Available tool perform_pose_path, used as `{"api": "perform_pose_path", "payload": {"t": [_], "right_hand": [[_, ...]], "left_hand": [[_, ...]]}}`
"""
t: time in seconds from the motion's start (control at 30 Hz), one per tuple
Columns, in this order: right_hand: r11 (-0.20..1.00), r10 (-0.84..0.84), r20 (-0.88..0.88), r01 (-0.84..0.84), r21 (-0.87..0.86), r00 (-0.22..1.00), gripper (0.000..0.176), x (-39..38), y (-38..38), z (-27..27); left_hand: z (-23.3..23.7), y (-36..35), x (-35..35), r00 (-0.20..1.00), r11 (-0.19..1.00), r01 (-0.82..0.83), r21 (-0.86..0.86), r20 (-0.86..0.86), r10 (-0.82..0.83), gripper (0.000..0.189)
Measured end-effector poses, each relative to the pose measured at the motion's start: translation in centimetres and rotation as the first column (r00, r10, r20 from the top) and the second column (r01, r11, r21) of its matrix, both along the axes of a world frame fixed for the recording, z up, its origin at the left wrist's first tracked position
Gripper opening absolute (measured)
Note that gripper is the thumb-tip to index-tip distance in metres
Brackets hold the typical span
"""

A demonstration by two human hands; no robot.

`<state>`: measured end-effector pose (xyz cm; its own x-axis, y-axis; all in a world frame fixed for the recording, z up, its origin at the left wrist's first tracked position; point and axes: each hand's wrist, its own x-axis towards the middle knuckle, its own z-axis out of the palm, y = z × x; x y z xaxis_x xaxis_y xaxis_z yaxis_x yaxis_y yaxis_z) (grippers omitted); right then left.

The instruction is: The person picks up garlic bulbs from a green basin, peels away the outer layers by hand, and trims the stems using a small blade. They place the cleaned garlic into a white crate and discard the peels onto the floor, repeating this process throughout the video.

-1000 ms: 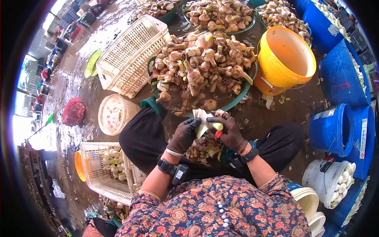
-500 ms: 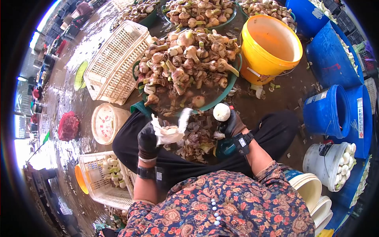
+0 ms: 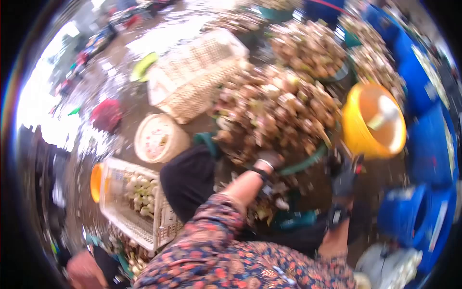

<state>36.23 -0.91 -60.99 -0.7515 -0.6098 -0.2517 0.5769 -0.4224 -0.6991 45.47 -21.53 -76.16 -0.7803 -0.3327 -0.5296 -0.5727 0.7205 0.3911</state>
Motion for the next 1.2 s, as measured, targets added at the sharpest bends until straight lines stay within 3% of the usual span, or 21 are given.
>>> {"api": "perform_pose_path", "payload": {"t": [0.03,0.07,0.1,0.13,0.2,0.23,0.27,0.3,0.37,0.4,0.47,0.5,0.57,0.7,0.77,0.83,0.9,1.0,1.03,1.13,1.2], "right_hand": [[0.923,0.053,0.152,-0.107,0.370,0.987,0.069,1.8,3.3,-2.3],[0.868,0.148,0.079,-0.168,0.468,0.986,0.062,3.1,3.7,-4.6],[0.862,0.279,0.182,-0.330,0.386,0.943,0.057,3.3,4.9,-7.6],[0.845,0.302,0.187,-0.353,0.402,0.935,0.054,3.8,5.6,-10.3],[0.825,0.357,0.189,-0.403,0.395,0.915,0.051,5.5,5.1,-12.8],[0.814,0.351,0.023,-0.317,0.487,0.936,0.050,6.5,4.3,-13.0],[0.804,0.343,-0.151,-0.207,0.558,0.927,0.048,7.1,3.3,-12.7],[0.810,0.368,-0.163,-0.229,0.540,0.915,0.048,7.5,2.1,-11.7],[0.640,0.464,-0.318,-0.065,0.766,0.827,0.053,8.4,0.9,-9.7],[0.720,0.447,-0.395,-0.061,0.691,0.803,0.049,9.1,0.7,-9.3],[0.739,0.459,-0.381,-0.108,0.665,0.802,0.048,9.5,1.1,-9.1],[0.752,0.468,-0.356,-0.152,0.642,0.809,0.046,9.7,1.1,-8.9],[0.761,0.500,-0.478,-0.103,0.640,0.723,0.043,10.6,1.3,-8.4],[0.686,0.578,-0.399,-0.160,0.710,0.712,0.036,10.5,2.1,-9.0],[0.653,0.634,-0.270,-0.314,0.689,0.725,0.040,9.8,2.4,-10.7],[0.721,0.664,-0.452,-0.352,0.597,0.596,0.040,9.9,2.4,-11.4],[0.729,0.661,-0.470,-0.350,0.588,0.585,0.040,10.5,2.2,-10.3],[0.729,0.666,-0.489,-0.352,0.587,0.563,0.040,11.3,1.7,-9.4],[0.728,0.669,-0.495,-0.354,0.587,0.555,0.040,11.6,1.4,-9.2],[0.722,0.680,-0.515,-0.354,0.595,0.522,0.040,12.0,0.8,-8.5],[0.717,0.687,-0.524,-0.352,0.602,0.503,0.040,12.1,0.5,-8.2]], "left_hand": [[-6.2,5.1,-1.6,0.952,0.922,-0.222,-0.318,-0.277,0.133,0.044],[-3.7,4.9,-1.7,0.963,0.955,-0.265,-0.133,-0.091,0.255,0.045],[-1.9,4.5,-1.0,0.972,0.974,-0.225,-0.037,-0.076,0.222,0.049],[-2.2,3.9,-0.6,0.951,0.948,-0.273,0.163,-0.101,0.291,0.054],[0.7,3.8,2.4,0.880,0.784,-0.264,0.561,-0.192,0.434,0.047],[2.0,4.4,3.7,0.833,0.677,-0.174,0.715,-0.260,0.488,0.046],[4.9,5.1,5.1,0.824,0.749,-0.116,0.653,-0.358,0.440,0.046],[7.7,5.9,6.6,0.810,0.812,-0.061,0.580,-0.447,0.380,0.048],[9.3,7.4,8.4,0.871,0.841,-0.070,0.536,-0.377,0.313,0.055],[9.4,7.5,9.2,0.865,0.846,-0.079,0.527,-0.386,0.321,0.055],[9.4,7.9,10.4,0.815,0.937,0.012,0.349,-0.547,0.193,0.044],[9.6,8.0,10.8,0.809,0.939,0.010,0.343,-0.555,0.194,0.044],[9.7,8.6,11.6,0.812,0.970,0.018,0.243,-0.569,0.128,0.048],[8.5,9.3,12.8,0.805,0.963,0.018,0.269,-0.575,0.146,0.057],[8.3,9.3,13.3,0.819,0.963,-0.010,0.268,-0.551,0.161,0.059],[7.1,9.4,13.4,0.704,0.976,-0.023,0.218,-0.689,0.171,0.047],[7.8,8.7,13.6,0.745,0.979,-0.073,0.188,-0.643,0.179,0.051],[9.1,7.2,14.3,0.826,0.737,-0.057,0.674,-0.382,0.413,0.052],[8.3,7.0,13.9,0.815,0.736,-0.079,0.672,-0.382,0.435,0.052],[6.6,7.2,13.0,0.732,0.499,-0.024,0.866,-0.324,0.599,0.051],[7.0,9.8,12.1,0.560,0.533,-0.019,0.846,-0.432,0.707,0.056]]}}
